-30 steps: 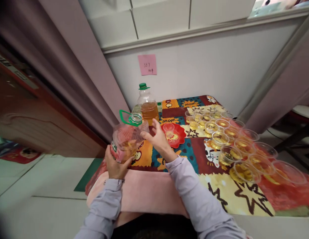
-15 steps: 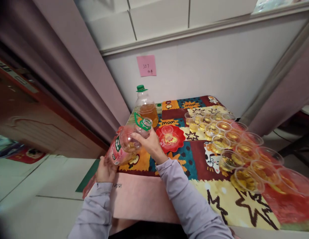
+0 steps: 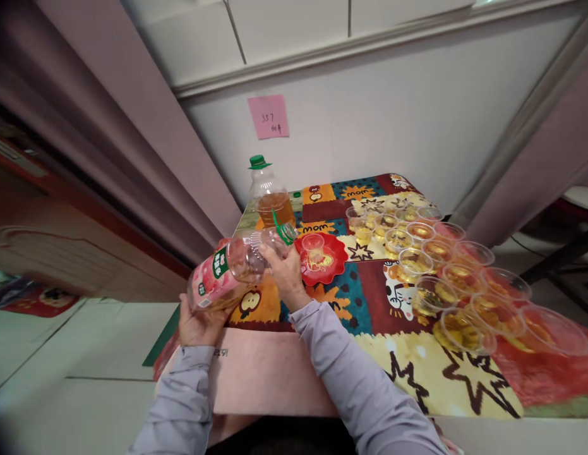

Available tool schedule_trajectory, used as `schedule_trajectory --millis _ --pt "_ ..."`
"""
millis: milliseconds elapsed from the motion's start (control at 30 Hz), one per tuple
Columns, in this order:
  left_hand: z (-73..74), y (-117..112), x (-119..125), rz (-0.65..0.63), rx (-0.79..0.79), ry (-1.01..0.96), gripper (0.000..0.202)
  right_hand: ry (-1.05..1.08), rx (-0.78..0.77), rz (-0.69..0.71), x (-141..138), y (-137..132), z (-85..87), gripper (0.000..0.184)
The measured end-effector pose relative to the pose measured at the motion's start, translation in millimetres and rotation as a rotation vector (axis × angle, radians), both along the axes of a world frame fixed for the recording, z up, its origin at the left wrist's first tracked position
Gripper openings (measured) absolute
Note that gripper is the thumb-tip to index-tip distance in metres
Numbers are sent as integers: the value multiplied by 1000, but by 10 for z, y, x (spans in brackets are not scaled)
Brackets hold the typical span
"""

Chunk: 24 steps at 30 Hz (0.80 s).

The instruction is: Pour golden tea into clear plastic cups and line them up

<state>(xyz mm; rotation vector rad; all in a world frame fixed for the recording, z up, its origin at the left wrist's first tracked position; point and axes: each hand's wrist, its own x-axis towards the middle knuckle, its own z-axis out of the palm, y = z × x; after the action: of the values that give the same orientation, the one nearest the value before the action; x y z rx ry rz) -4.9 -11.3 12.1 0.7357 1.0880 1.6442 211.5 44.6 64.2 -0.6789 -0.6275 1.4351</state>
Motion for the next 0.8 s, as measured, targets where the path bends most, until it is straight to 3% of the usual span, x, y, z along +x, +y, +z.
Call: schedule_trajectory --millis 133,267,500,800 --pt "210 -123 64 -41 -27 -64 99 65 -42 23 -21 7 -34 62" --pt "287 -156 16 -31 -46 -9 109 101 -68 38 -34 23 -64 62" --pt "335 -129 -27 -22 -100 -24 82 109 -167 42 -18 133 -221 66" --pt "416 -61 -30 -22 -45 -74 77 183 -127 13 -103 181 -378 67"
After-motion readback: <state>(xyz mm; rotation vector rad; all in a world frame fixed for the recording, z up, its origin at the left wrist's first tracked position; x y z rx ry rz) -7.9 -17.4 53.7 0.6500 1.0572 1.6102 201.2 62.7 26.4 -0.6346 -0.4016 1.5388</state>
